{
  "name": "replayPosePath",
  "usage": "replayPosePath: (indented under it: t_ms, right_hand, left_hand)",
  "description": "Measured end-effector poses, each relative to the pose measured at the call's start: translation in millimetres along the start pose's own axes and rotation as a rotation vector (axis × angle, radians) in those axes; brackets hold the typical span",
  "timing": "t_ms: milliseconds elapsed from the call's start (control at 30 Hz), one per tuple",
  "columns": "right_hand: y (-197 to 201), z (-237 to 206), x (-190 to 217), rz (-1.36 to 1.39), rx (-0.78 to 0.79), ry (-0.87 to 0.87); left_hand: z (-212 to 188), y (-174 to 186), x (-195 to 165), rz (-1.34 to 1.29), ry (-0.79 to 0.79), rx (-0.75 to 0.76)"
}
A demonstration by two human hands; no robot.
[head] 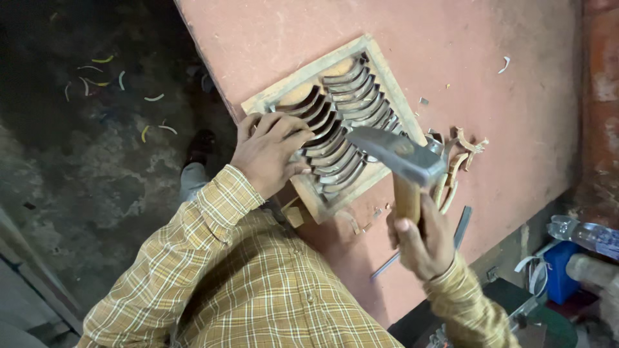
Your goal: The person hammers curved metal blades into the slots of a slotted wooden frame on the workbench, pressing each blade into place by hand. They then rearrange and seat the blades, lift and reposition the frame, and use pliers to grip and adjust pieces among a pile of curved metal parts on the bench.
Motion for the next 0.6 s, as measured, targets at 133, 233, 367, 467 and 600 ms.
replayPosePath:
  t_ms: [133, 233, 367, 467, 600]
  right_hand:
    - [-37.2, -15.7, 11.0, -0.072, -0.073, -0.008]
    - [-59.1, -17.2, 3.2, -0.139, -0.089, -0.250]
    - [-71.8, -26.3, 14.5, -0.065, -0.184, -0.195]
    - [-84.3, -34.2, 27.4, -0.015, -0.302, -0.016]
    - [-97.9, -22.0, 16.5, -0.379, -0.235, -0.150]
  left_hand:
    - [0.1, 7.0, 1.8, -0.052, -0.035, -0.022]
    - [2.8, 8.5, 1.8, -0.038, -0.046, -0.019]
    - [8.4, 11.8, 3.2, -0.061, -0.078, -0.031]
    - [10.2, 9.6, 4.0, -0.105, -0.062, -0.008]
    - [10.9, 13.6, 6.6, -0.054, -0.109, 0.000]
Point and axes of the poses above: each hand's wrist, its own z-axis towards the middle knuckle, its own y-axis out of the back of the hand, x = y × z, the point moved 6 cm from there along z, towards the middle knuckle
